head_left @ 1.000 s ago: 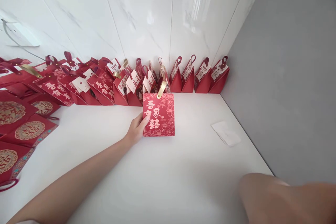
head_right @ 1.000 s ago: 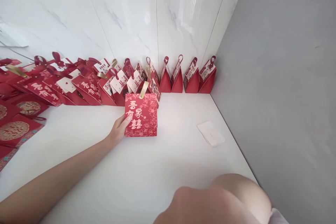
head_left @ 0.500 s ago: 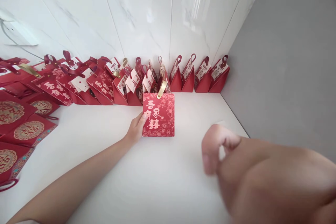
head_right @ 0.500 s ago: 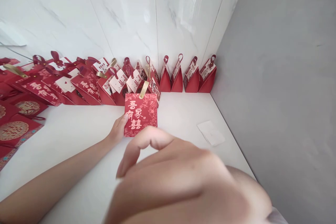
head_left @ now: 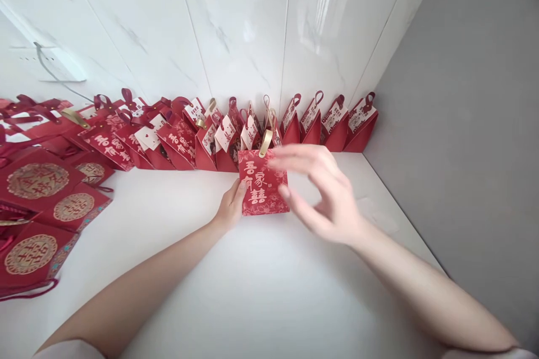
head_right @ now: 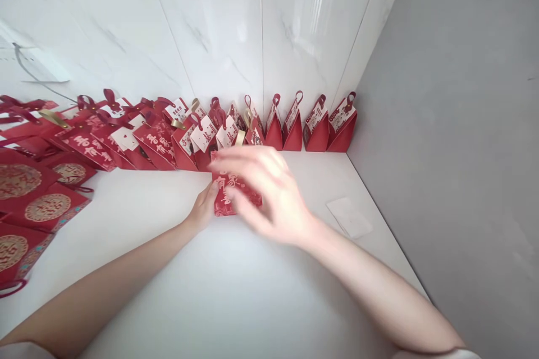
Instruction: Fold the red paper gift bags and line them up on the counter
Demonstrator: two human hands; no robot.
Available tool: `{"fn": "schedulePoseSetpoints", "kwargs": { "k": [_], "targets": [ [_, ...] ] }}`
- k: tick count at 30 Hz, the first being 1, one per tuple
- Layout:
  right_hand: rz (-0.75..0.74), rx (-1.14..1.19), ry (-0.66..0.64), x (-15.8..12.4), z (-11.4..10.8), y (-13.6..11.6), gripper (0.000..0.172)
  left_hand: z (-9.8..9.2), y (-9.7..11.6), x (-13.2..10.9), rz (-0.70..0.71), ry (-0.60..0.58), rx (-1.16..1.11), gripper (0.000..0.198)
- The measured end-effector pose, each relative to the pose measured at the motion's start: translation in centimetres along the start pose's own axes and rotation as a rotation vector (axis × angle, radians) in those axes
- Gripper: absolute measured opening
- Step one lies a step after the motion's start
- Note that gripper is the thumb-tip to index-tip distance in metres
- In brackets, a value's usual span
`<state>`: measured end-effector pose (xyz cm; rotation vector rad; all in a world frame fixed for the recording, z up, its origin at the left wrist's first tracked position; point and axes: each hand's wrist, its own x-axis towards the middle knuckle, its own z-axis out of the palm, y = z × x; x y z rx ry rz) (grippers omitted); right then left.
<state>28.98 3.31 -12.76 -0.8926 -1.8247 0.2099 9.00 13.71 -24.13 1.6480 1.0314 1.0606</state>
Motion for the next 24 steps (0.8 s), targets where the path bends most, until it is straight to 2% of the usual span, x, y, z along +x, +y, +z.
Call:
{"fn": "schedulePoseSetpoints", "kwargs": {
  "k": [2, 3, 5, 7, 9, 12, 15, 20, 22, 24],
  "targets": [
    [0.239, 0.061, 0.203, -1.4, 3.0, 4.0, 0.046, -0.1, -0.3, 0.1, 0.033, -0.004, -0.017, 0.048],
    [0.353, 0.119, 0.244, -2.2, 4.4, 5.8, 0.052, -0.1, -0.4, 0.1, 0.044, 0.010, -0.032, 0.046],
    [0.498, 0.268, 0.177, -3.8, 6.7, 8.6, 0.063, -0.2, -0.5, 0.1, 0.056, 0.059, -0.071, 0.043],
    [0.598, 0.447, 0.086, -4.8, 7.8, 10.3, 0.060, -0.2, -0.4, 0.1, 0.069, 0.121, -0.095, 0.038],
    [0.629, 0.563, -0.008, -5.1, 7.9, 11.0, 0.055, -0.3, -0.2, 0.0, 0.071, 0.130, -0.082, 0.031],
    [0.617, 0.598, -0.089, -5.0, 7.4, 11.2, 0.050, -0.5, -0.1, 0.2, 0.036, 0.004, -0.094, 0.036],
    [0.621, 0.630, -0.084, -5.1, 7.0, 11.2, 0.044, -1.0, -0.4, 0.6, 0.019, -0.117, -0.166, 0.045],
    [0.630, 0.721, -0.070, -5.3, 7.2, 11.2, 0.043, -2.5, -0.9, 1.6, -0.025, -0.327, -0.252, 0.044],
    [0.641, 0.748, -0.062, -5.3, 7.3, 11.1, 0.043, -2.6, -1.0, 1.7, -0.006, -0.337, -0.226, 0.043],
    [0.646, 0.749, -0.049, -5.3, 7.3, 11.0, 0.044, -2.4, -0.9, 1.6, 0.044, -0.298, -0.169, 0.043]
  ]
}}
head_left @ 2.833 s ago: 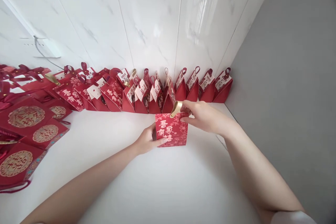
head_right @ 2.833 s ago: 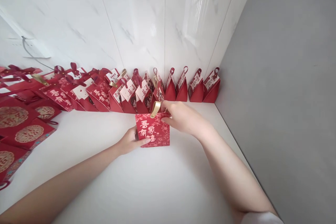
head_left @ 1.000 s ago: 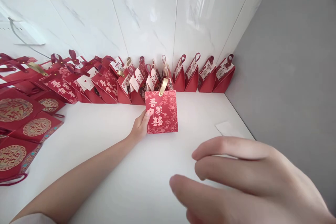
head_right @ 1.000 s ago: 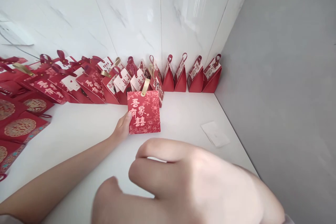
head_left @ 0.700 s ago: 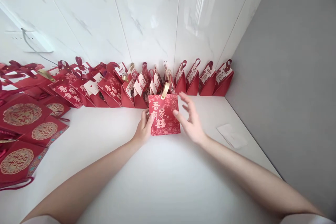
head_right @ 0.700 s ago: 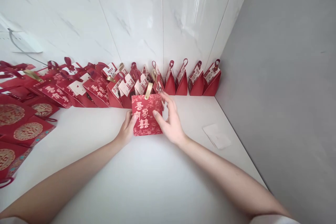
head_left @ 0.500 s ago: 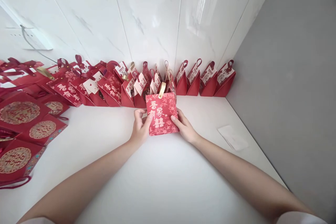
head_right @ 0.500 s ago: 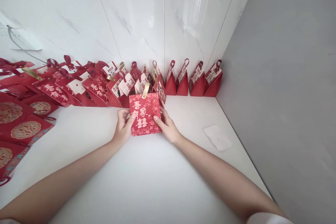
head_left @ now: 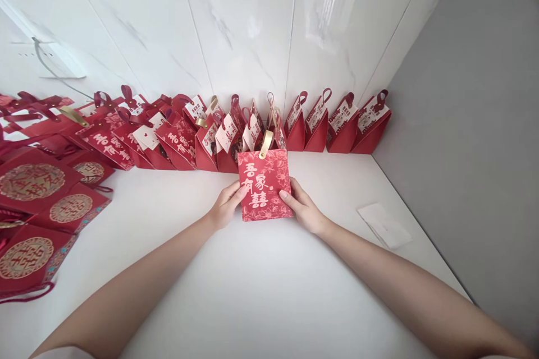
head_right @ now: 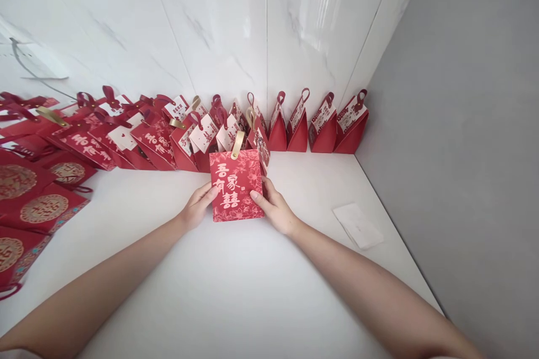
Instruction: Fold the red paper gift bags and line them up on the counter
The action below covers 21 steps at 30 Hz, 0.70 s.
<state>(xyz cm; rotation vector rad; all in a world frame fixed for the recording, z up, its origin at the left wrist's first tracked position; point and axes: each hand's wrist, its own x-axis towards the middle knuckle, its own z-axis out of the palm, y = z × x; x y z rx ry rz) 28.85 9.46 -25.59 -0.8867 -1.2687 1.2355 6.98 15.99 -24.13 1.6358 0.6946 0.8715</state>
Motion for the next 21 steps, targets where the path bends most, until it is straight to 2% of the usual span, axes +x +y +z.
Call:
{"fn": "schedulePoseSetpoints", "kwargs": {
  "k": [4, 8, 15, 21],
  "targets": [
    [-0.035, -0.020, 0.036, -0.1, -0.1, 0.1, 0.044, 0.2, -0.3, 0.0, 0.079, 0.012, 0.095, 0.042],
    [-0.031, -0.037, 0.032, -0.1, -0.2, 0.3, 0.043, -0.5, -1.0, 0.4, 0.013, -0.076, -0.006, 0.045],
    [-0.014, -0.107, 0.039, 0.1, -0.4, 0.0, 0.045, -0.6, -1.3, 0.7, -0.007, -0.046, -0.013, 0.052],
    [0.009, -0.122, 0.046, 0.1, -0.4, -0.2, 0.044, -0.6, -1.5, 0.6, -0.015, -0.054, -0.017, 0.048]
  ]
}}
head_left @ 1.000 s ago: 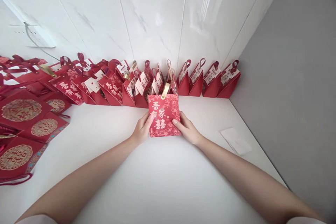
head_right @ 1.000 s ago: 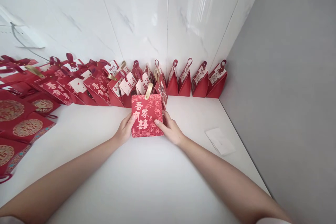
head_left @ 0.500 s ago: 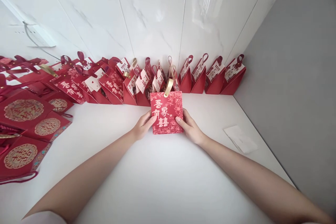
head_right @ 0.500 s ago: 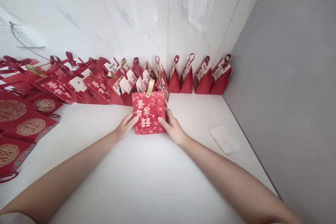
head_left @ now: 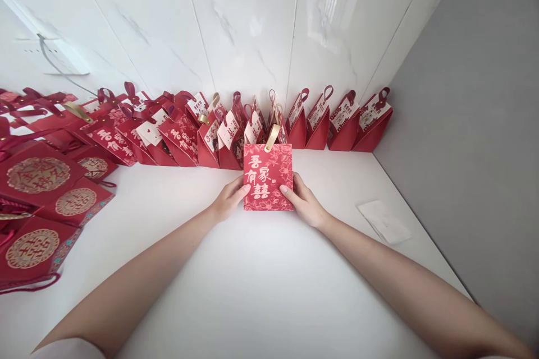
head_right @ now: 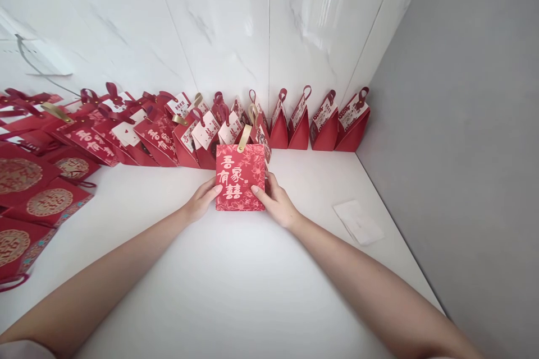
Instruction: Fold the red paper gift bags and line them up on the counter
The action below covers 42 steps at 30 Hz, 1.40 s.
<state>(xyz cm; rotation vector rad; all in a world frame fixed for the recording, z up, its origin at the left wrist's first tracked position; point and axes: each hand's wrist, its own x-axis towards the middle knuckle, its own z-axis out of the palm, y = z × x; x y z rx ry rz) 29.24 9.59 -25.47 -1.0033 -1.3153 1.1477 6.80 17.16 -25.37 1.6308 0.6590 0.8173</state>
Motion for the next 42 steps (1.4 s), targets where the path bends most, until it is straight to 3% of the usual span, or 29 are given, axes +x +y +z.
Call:
{"fn": "schedulePoseSetpoints", "kwargs": {
  "k": [42],
  "targets": [
    [0.003, -0.007, 0.003, 0.07, -0.09, -0.16, 0.045, 0.16, 0.34, -0.01, -0.015, 0.017, 0.013, 0.051]
  ]
}}
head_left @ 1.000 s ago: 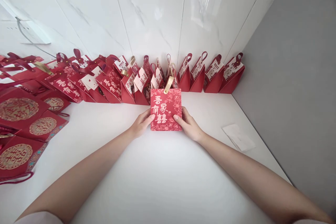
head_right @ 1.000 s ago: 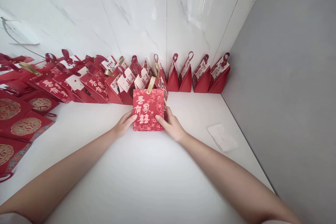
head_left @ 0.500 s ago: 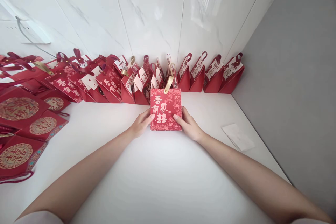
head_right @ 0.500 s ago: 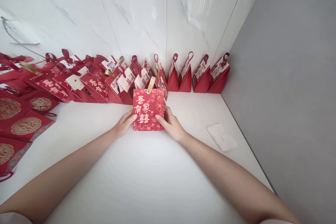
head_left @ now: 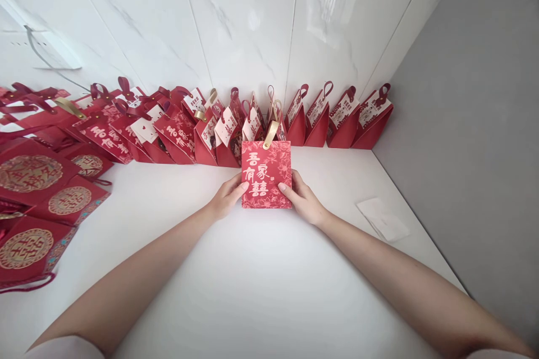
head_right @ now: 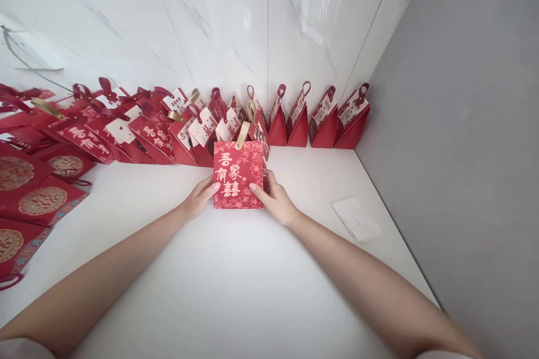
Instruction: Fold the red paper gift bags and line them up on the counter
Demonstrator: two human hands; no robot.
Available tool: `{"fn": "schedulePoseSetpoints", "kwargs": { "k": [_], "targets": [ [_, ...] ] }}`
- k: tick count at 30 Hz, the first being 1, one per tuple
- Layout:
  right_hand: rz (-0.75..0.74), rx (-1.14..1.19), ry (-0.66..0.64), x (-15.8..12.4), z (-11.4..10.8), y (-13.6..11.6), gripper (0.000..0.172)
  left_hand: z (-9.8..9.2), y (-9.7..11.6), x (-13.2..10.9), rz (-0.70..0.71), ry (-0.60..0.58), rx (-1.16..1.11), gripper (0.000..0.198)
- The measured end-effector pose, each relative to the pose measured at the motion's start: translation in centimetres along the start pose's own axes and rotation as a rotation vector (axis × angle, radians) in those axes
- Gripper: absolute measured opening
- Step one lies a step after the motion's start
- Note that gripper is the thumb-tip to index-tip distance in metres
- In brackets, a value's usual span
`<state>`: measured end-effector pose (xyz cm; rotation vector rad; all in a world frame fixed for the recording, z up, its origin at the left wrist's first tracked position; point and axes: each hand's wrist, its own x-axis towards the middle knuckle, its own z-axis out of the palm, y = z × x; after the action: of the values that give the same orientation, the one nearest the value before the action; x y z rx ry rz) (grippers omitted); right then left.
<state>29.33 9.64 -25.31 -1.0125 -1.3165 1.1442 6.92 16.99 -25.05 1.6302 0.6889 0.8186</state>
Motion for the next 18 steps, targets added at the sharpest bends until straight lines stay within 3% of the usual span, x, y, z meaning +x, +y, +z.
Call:
{"fn": "schedulePoseSetpoints", "kwargs": {
  "k": [18],
  "targets": [
    [0.005, 0.004, 0.000, -0.01, -0.03, 0.13, 0.048, -0.06, -0.31, 0.04, 0.018, 0.007, -0.002, 0.052]
  ]
}}
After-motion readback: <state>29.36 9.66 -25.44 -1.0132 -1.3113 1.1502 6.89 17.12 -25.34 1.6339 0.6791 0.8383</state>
